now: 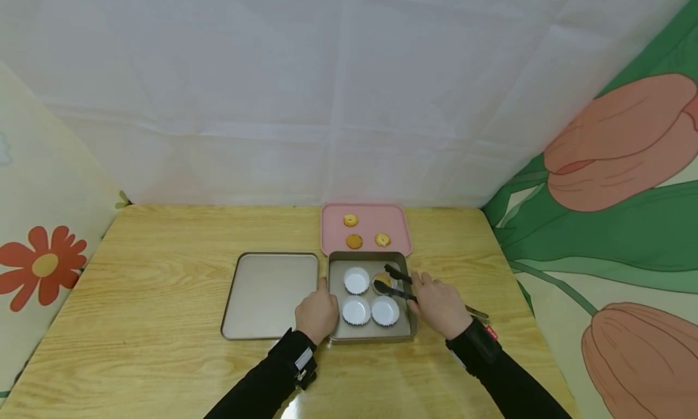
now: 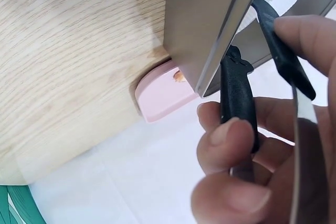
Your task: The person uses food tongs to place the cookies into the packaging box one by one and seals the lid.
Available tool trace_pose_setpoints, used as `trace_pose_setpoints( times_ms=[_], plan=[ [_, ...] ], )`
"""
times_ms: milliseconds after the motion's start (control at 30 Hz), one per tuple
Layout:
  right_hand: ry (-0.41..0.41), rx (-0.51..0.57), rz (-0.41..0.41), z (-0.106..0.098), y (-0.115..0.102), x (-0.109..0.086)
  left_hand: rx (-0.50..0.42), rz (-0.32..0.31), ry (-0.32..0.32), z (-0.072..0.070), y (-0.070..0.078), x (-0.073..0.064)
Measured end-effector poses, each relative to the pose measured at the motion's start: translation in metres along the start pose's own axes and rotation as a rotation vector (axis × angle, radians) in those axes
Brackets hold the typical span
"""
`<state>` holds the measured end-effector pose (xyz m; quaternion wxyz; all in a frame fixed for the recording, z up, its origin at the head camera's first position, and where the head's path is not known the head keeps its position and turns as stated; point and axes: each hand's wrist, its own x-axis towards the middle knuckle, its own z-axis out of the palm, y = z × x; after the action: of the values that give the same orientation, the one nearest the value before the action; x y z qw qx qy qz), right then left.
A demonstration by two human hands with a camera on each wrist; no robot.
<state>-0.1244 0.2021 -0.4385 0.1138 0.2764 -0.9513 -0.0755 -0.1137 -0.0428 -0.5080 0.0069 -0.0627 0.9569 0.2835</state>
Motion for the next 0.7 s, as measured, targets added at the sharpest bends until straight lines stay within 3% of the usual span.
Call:
trace_pose_setpoints(
  times_ms=[200,333,533,700],
  plan=[
    [0.003,0.018,0.005,0.000,0.002,0.002,0.000,0.002,0.004,-0.001,0.001,0.001],
    [-0.009,0.086,0.018,-0.002,0.007,0.007,-0.011,0.013,0.012,-0.001,0.000,0.001],
    [-0.014,0.228,0.110,-0.015,0.028,0.035,-0.017,0.028,0.027,-0.003,-0.001,0.000],
    [-0.027,0.225,0.157,-0.015,0.043,0.057,-0.018,0.029,0.014,0.000,-0.001,0.000]
  ],
)
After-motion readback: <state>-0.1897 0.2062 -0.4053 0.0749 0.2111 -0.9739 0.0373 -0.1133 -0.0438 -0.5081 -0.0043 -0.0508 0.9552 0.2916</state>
